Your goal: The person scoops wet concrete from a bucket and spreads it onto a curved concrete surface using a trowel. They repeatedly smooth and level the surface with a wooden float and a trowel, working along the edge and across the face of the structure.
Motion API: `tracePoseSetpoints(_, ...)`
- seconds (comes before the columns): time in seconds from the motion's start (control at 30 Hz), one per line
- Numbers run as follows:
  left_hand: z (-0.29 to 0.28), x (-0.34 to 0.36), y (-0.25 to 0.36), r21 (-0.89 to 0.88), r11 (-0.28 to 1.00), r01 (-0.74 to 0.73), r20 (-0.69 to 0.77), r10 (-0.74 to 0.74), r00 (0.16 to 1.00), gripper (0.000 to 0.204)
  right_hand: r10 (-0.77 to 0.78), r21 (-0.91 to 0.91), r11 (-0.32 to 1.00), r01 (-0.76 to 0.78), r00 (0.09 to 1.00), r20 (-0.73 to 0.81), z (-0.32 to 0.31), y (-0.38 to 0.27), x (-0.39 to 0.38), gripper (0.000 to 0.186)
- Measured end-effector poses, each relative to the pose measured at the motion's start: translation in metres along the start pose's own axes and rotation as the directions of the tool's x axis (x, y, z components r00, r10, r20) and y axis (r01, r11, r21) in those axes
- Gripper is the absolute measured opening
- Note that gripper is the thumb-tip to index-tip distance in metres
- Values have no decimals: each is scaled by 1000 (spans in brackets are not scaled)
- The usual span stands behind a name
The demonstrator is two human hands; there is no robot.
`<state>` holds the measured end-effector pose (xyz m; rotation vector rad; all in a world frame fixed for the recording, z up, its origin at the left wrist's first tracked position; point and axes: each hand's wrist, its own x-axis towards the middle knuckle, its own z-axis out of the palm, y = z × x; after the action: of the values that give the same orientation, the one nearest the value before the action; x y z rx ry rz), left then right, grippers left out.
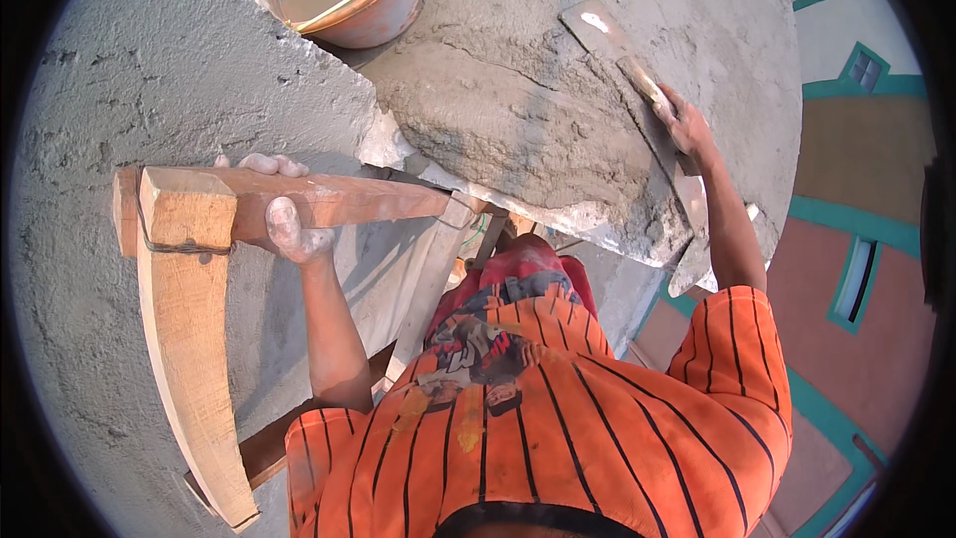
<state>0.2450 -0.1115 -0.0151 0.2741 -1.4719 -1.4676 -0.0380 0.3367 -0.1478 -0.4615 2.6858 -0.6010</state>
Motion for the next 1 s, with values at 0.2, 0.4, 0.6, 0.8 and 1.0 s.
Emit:
tracePoseSetpoints(0.2,-2,1,-4,-80,997,20,23,-18,1000,75,-162,178,973,149,985,60,22,-79,47,53)
tracePoseSetpoints(0.4,1,4,8,-16,998,55,26,-55,998,77,-254,-79,962,263,961,109,37,-92,23,58)
tracePoseSetpoints(0.6,0,3,1,-17,1000,17,31,-16,999,74,-125,-225,967,119,992,-12,-4,-22,-10,53)
tracePoseSetpoints(0.8,-4,4,-1,-35,999,1,71,1,997,71,-90,-251,965,75,995,-48,-26,-25,-14,52)
tracePoseSetpoints(1.0,-9,1,-3,-125,992,32,58,-25,998,71,-38,-305,952,20,998,-52,-19,5,-34,55)
